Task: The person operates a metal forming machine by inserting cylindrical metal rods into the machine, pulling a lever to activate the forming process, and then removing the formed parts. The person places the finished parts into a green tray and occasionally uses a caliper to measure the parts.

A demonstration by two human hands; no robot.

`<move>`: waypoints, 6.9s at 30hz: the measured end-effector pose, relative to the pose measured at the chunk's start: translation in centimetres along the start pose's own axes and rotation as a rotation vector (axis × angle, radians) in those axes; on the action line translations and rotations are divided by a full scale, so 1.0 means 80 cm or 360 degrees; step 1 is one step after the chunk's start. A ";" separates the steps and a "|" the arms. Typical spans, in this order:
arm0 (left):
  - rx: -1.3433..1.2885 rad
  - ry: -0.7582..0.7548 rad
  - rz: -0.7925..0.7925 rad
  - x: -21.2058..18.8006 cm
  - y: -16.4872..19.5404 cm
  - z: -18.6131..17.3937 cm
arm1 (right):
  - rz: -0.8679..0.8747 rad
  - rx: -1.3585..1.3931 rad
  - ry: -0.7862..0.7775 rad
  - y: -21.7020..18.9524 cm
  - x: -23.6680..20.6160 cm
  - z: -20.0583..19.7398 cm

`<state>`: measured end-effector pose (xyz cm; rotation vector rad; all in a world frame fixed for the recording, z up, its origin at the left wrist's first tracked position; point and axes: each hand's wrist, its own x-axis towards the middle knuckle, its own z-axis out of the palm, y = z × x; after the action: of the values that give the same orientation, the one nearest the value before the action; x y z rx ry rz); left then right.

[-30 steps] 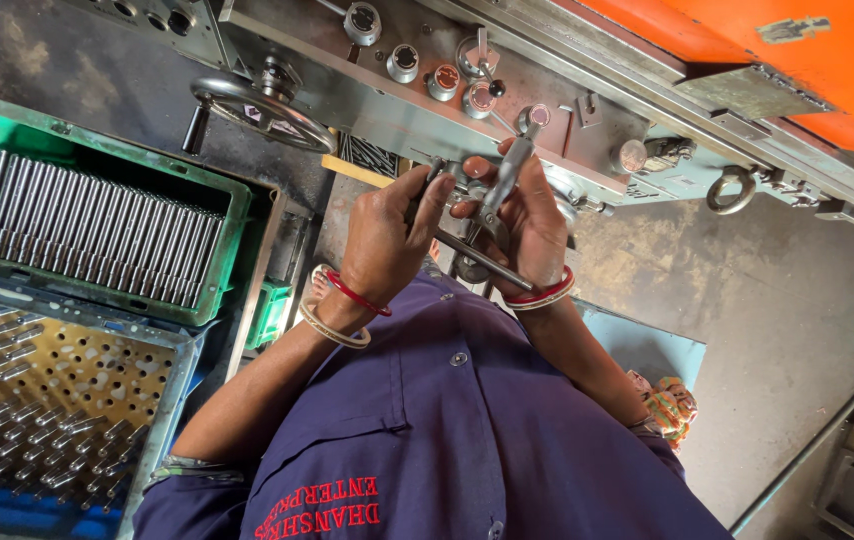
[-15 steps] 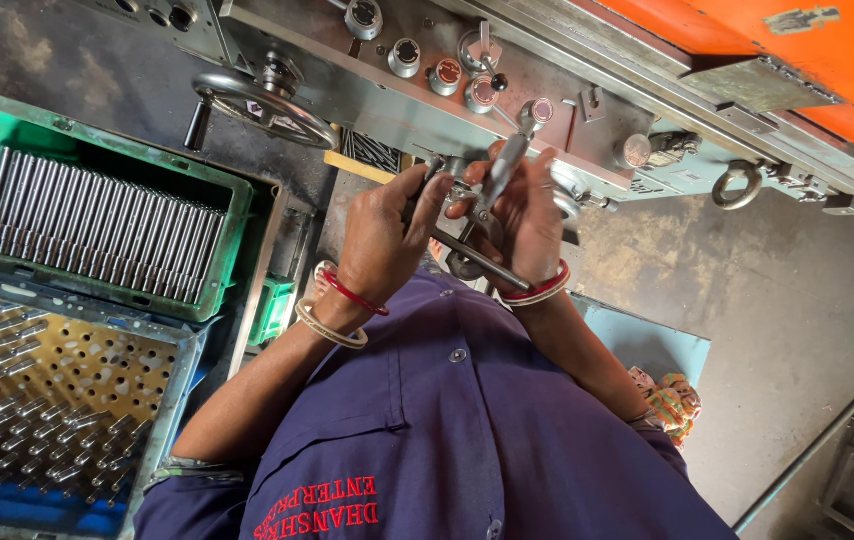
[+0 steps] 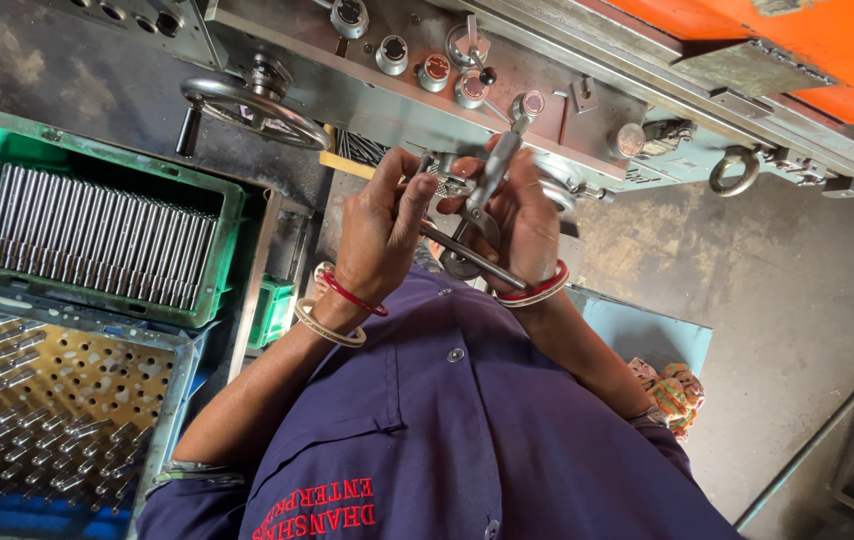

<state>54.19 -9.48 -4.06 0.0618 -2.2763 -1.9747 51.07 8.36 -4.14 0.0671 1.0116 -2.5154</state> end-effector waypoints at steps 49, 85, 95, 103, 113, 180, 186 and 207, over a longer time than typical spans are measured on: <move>-0.0332 0.0095 0.0119 0.026 -0.067 -0.090 | -0.0407 -0.0516 0.1061 0.017 -0.115 -0.238; 0.0292 0.1157 -0.0171 -0.022 -0.079 -0.308 | -0.0134 -0.1399 0.0594 -0.054 0.275 -0.220; 0.0039 0.1710 -0.0159 0.040 -0.109 -0.270 | -0.0262 -0.2381 -0.0436 0.131 0.482 -0.013; -0.0343 0.1937 -0.0251 0.017 -0.108 -0.260 | -0.0258 -0.3042 -0.1058 0.165 0.475 0.008; -0.0687 0.1944 -0.0197 0.011 -0.117 -0.266 | 0.0476 -0.1311 -0.1523 0.232 0.286 0.179; 0.1588 0.1195 -0.0705 -0.286 -0.132 -0.496 | -0.0227 -0.2447 -0.1441 0.361 0.170 0.269; -0.0037 0.0979 -0.0459 -0.184 -0.105 -0.432 | -0.0076 -0.1965 -0.2001 0.306 0.187 0.278; -0.2048 0.1061 -0.0196 0.076 -0.149 -0.217 | -0.1284 -0.2507 -0.1652 0.114 0.216 0.174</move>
<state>49.67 -28.92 -13.03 0.5971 -0.4295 -2.5263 40.62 -13.22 -3.26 -2.0439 2.2280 -0.9947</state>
